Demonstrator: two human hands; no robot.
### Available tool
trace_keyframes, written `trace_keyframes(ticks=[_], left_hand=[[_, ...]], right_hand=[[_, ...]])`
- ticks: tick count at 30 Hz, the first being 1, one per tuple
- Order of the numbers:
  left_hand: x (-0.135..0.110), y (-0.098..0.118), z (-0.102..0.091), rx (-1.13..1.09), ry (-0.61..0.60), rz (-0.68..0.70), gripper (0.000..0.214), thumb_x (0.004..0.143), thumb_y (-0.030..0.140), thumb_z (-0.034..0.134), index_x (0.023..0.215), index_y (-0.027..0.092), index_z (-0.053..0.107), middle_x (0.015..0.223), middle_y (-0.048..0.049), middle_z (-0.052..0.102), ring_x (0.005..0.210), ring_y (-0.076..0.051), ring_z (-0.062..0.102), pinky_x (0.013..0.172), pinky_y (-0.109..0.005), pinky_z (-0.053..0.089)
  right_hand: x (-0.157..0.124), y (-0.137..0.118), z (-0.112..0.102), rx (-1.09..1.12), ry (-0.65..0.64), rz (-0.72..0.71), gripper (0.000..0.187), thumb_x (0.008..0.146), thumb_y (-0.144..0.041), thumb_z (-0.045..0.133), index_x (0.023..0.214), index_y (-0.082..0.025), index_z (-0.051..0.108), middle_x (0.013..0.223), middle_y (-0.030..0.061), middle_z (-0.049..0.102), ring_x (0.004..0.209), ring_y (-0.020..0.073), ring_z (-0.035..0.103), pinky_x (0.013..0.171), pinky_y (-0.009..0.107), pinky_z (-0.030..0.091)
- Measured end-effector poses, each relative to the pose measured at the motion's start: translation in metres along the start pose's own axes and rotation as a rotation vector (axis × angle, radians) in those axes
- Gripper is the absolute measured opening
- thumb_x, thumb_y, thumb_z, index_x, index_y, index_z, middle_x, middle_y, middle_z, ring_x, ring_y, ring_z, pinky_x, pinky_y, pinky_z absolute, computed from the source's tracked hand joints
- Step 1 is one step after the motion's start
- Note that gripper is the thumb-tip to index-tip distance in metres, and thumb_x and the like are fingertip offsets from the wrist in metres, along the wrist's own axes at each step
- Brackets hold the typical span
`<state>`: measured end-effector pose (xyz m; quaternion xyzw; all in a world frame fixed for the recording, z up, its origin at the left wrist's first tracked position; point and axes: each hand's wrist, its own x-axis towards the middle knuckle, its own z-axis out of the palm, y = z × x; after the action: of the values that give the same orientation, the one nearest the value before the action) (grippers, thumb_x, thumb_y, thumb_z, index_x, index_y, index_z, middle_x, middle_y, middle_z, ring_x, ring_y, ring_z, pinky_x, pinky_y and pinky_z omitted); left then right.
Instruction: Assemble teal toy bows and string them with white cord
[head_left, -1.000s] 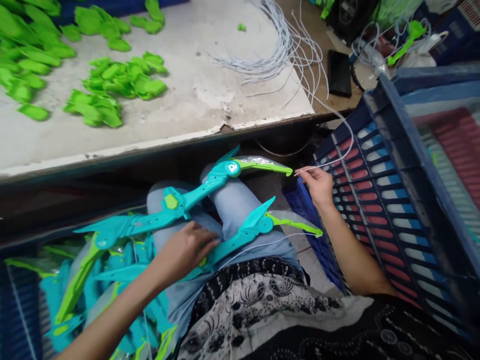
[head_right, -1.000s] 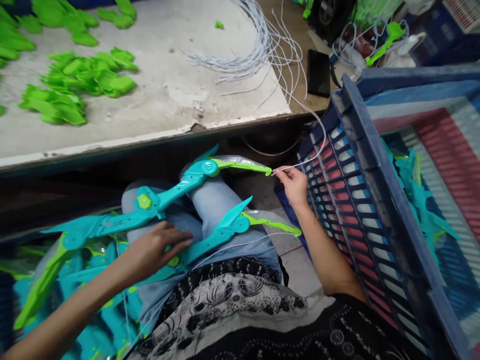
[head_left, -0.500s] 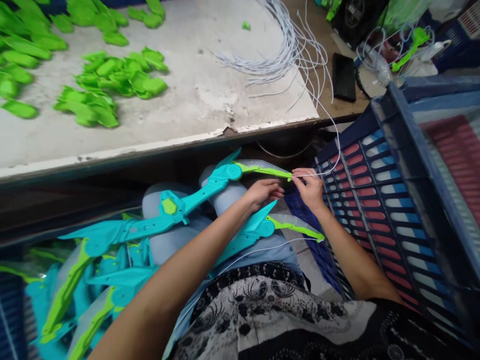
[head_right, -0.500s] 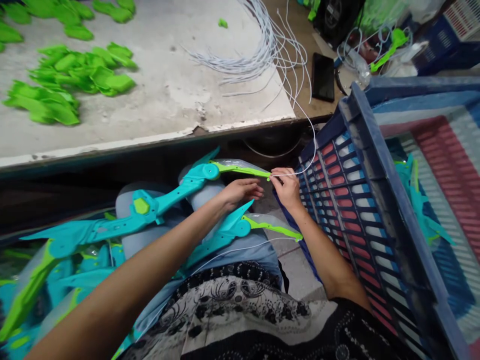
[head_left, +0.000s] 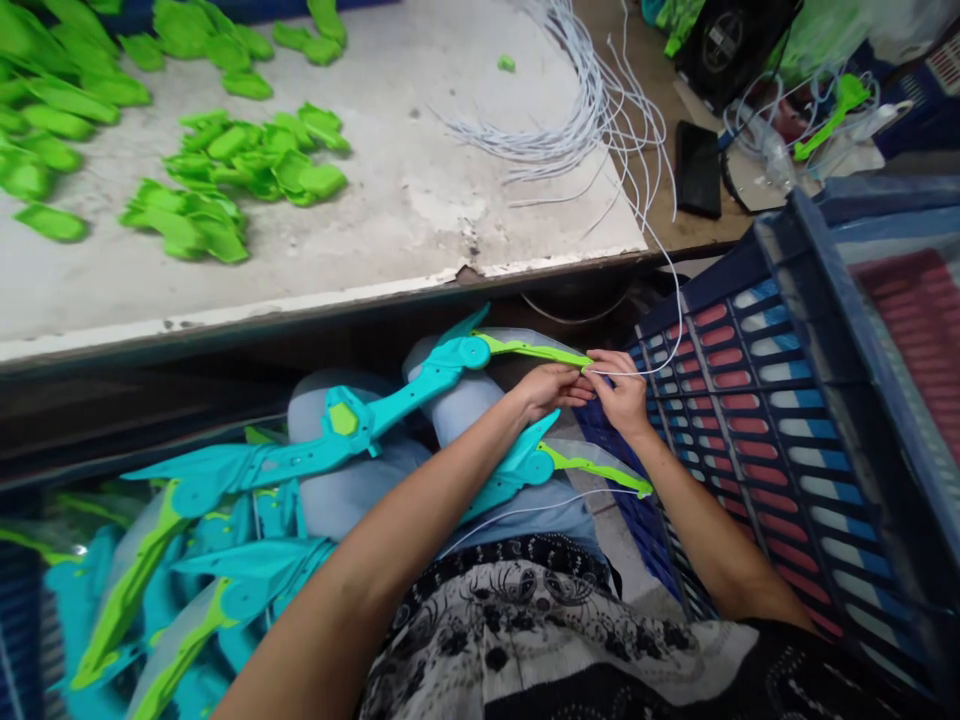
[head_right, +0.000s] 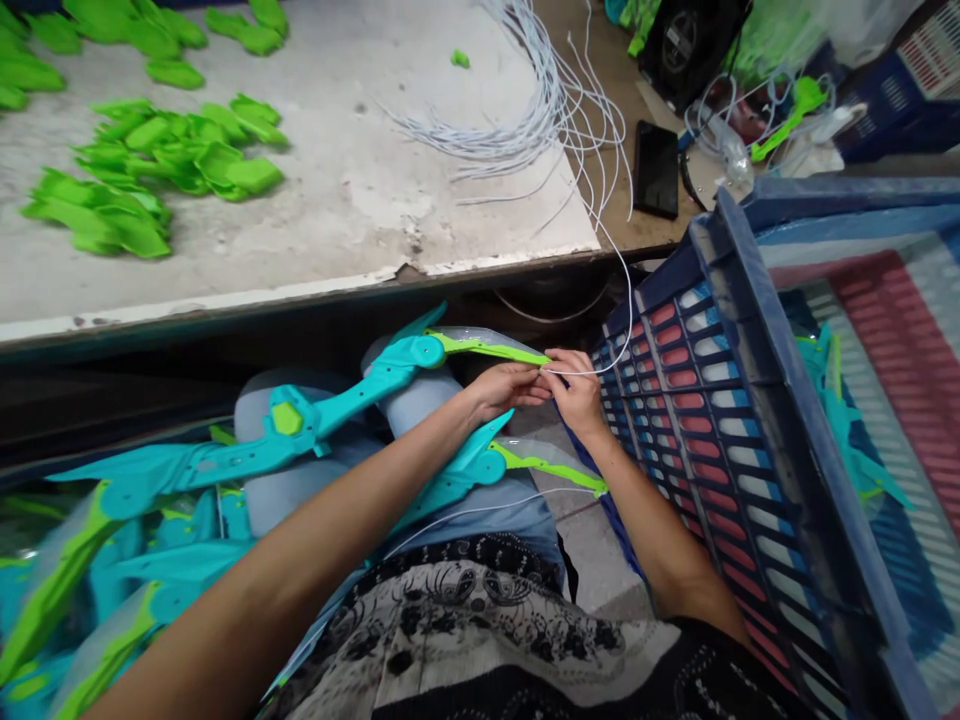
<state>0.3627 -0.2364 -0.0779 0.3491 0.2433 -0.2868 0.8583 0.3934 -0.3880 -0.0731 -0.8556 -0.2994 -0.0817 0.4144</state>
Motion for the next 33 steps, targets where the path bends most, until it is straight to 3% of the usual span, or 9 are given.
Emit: trace_keyframes(ticks=[6,11,16,21,25,27,29,31,33], left_hand=[[0.004,-0.002,0.001,0.024,0.001,0.023,0.027,0.093,0.007,0.046,0.076,0.007,0.066,0.067,-0.0081,0.07,0.056,-0.01,0.065,0.057,-0.019,0.053],[0.005,-0.003,0.0,0.116,0.078,0.052,0.027,0.091,0.009,0.051,0.067,0.008,0.064,0.055,-0.0054,0.065,0.049,-0.009,0.062,0.052,-0.017,0.05],[-0.001,0.0,0.0,0.159,0.049,0.029,0.024,0.092,0.01,0.051,0.071,0.008,0.063,0.061,-0.0057,0.067,0.053,-0.008,0.063,0.058,-0.018,0.052],[-0.019,0.002,-0.005,0.275,0.093,0.025,0.028,0.089,0.009,0.052,0.062,0.011,0.056,0.051,-0.0024,0.062,0.04,-0.007,0.053,0.042,-0.015,0.041],[-0.085,0.014,-0.039,0.384,0.183,0.196,0.02,0.081,0.021,0.064,0.063,0.014,0.061,0.064,-0.0049,0.069,0.051,-0.012,0.061,0.047,-0.02,0.048],[-0.138,0.024,-0.063,0.259,0.255,0.34,0.013,0.074,0.027,0.069,0.068,0.016,0.067,0.091,-0.0102,0.074,0.082,-0.02,0.07,0.067,-0.029,0.058],[-0.196,0.035,-0.085,0.054,0.401,0.452,0.011,0.071,0.028,0.067,0.063,0.019,0.067,0.099,-0.0085,0.075,0.103,-0.028,0.066,0.083,-0.041,0.058],[-0.249,0.041,-0.102,-0.112,0.671,0.635,0.021,0.076,0.023,0.056,0.056,0.025,0.063,0.08,0.0054,0.075,0.103,-0.023,0.066,0.093,-0.044,0.054],[-0.292,0.041,-0.113,-0.19,0.842,0.838,0.036,0.082,0.017,0.046,0.05,0.03,0.056,0.054,0.0192,0.065,0.099,-0.013,0.066,0.105,-0.036,0.047]], right_hand=[[-0.001,0.006,0.006,0.046,0.027,0.046,0.012,0.087,-0.026,0.059,0.085,-0.021,0.07,0.097,0.0065,0.072,0.094,0.0199,0.064,0.086,0.039,0.052],[0.004,0.005,0.006,0.009,-0.088,0.045,0.015,0.086,-0.032,0.061,0.095,-0.022,0.069,0.098,0.006,0.072,0.096,0.0213,0.064,0.087,0.039,0.052],[0.003,0.002,0.004,-0.008,-0.1,0.024,0.018,0.087,-0.033,0.06,0.097,-0.021,0.069,0.098,0.0068,0.072,0.096,0.0218,0.064,0.087,0.04,0.052],[-0.001,0.002,0.002,-0.051,-0.168,-0.013,0.021,0.087,-0.035,0.061,0.101,-0.021,0.067,0.101,0.0072,0.071,0.099,0.0227,0.063,0.089,0.04,0.051],[-0.008,0.004,0.0,-0.033,-0.116,0.079,0.045,0.086,-0.033,0.062,0.128,-0.021,0.054,0.105,0.0077,0.071,0.095,0.0203,0.065,0.086,0.036,0.053],[-0.01,0.004,-0.001,-0.012,-0.104,0.122,0.062,0.085,-0.033,0.062,0.141,-0.02,0.04,0.106,0.0075,0.071,0.091,0.0185,0.065,0.084,0.034,0.054],[-0.011,0.005,-0.002,-0.012,-0.106,0.137,0.071,0.085,-0.034,0.062,0.147,-0.02,0.03,0.106,0.0072,0.071,0.087,0.0175,0.066,0.084,0.034,0.054],[-0.01,0.005,-0.002,-0.027,-0.106,0.132,0.075,0.085,-0.035,0.061,0.149,-0.02,0.025,0.106,0.007,0.071,0.085,0.0173,0.066,0.084,0.035,0.054],[-0.011,0.006,-0.002,-0.046,-0.107,0.119,0.075,0.085,-0.037,0.06,0.149,-0.019,0.025,0.106,0.0072,0.071,0.085,0.0178,0.066,0.083,0.035,0.054]])
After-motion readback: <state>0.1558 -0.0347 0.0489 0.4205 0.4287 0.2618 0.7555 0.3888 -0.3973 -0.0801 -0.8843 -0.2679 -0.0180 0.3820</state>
